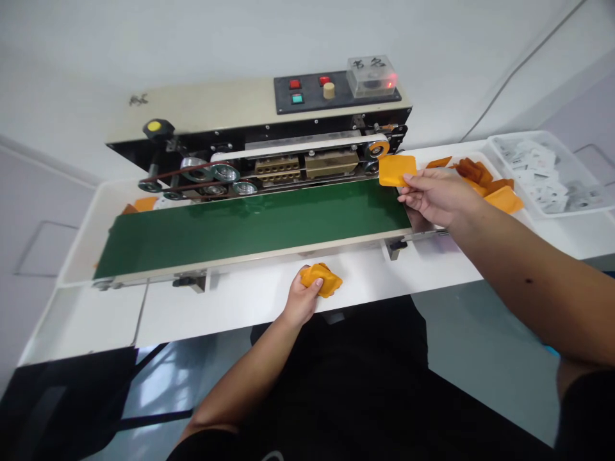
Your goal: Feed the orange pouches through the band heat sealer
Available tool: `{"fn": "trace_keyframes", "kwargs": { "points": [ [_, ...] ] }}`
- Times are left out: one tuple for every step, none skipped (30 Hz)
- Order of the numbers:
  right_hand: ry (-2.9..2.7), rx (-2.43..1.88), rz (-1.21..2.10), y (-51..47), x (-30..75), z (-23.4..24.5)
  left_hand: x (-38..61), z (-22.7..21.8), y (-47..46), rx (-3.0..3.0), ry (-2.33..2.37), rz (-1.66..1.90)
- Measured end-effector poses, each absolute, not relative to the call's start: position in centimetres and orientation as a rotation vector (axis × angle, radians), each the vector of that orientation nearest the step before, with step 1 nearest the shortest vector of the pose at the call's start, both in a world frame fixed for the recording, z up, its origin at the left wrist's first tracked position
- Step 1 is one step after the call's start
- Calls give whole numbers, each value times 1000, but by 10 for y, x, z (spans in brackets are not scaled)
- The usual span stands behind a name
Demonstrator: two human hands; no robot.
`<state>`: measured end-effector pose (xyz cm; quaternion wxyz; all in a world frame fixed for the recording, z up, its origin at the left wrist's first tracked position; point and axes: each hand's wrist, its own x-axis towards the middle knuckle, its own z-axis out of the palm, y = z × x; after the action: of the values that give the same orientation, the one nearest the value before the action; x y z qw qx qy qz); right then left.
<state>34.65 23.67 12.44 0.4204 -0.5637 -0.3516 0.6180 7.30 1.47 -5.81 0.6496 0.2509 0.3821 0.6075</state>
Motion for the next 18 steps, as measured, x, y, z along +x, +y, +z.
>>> {"fn": "trace_keyframes", "kwargs": {
  "points": [
    [-884,-1425,1550,238,345,126,73,-58,15,574,864,1378],
    [-883,-1437,1552,239,343,128,73,-57,15,575,860,1376],
    [-881,-1447,1556,239,342,130,73,-57,16,576,857,1375],
    [-879,-1455,1562,240,340,132,73,-58,16,575,855,1374],
    [-880,-1460,1569,241,339,133,73,-58,16,574,853,1373],
    [-885,-1462,1573,241,338,134,73,-58,16,572,854,1372],
    [-892,-1467,1575,242,337,135,73,-59,16,570,854,1371],
    [-902,-1473,1577,243,335,136,73,-59,16,567,854,1371],
    [-911,-1481,1577,244,334,137,73,-59,15,563,853,1369],
    [-918,-1489,1575,245,332,138,73,-59,15,560,850,1367],
    [-924,-1499,1575,246,330,139,73,-59,15,557,848,1367],
    [-929,-1508,1575,246,328,140,73,-59,15,556,846,1367],
    [-932,-1515,1576,247,326,141,72,-59,15,555,844,1368],
    [-936,-1519,1581,247,324,141,72,-59,15,556,843,1367],
    [-944,-1518,1593,247,323,141,72,-59,15,557,843,1367],
    [-955,-1512,1605,247,323,140,72,-59,15,558,846,1369],
    [-969,-1504,1614,246,323,138,72,-59,15,557,851,1372],
    [-987,-1494,1619,244,325,136,72,-60,14,555,858,1375]
  ]
}}
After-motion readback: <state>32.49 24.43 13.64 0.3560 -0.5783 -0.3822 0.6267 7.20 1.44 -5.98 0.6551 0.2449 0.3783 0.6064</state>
